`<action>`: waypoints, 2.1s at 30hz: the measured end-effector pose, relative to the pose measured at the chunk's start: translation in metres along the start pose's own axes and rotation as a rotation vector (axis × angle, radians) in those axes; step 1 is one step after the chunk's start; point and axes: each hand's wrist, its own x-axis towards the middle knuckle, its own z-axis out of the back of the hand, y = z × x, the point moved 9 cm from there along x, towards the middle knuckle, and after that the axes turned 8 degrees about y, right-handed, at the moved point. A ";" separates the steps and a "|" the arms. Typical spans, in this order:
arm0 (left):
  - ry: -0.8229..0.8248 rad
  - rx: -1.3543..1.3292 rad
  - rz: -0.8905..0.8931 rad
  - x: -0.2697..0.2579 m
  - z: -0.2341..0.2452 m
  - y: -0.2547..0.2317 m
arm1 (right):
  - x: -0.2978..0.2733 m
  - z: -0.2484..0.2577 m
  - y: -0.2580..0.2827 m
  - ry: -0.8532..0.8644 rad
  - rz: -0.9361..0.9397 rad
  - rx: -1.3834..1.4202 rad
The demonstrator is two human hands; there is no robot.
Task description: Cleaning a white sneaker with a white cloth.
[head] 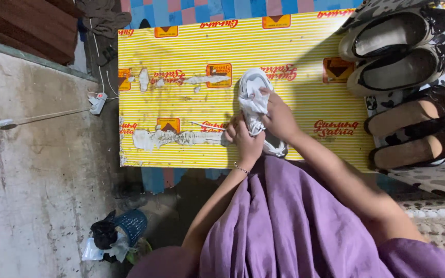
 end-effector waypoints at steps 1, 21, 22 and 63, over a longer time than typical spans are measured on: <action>-0.003 -0.004 0.000 0.001 -0.002 0.002 | -0.003 0.001 0.000 0.000 0.002 -0.004; 0.400 -0.344 -0.442 0.051 0.027 -0.036 | -0.088 0.002 0.068 0.269 0.161 -0.282; 0.398 -0.339 -0.443 0.056 0.027 -0.032 | -0.081 -0.001 0.075 0.267 0.164 -0.279; 0.494 -0.063 -0.730 -0.045 0.058 -0.127 | 0.109 -0.074 0.004 0.468 0.545 -0.670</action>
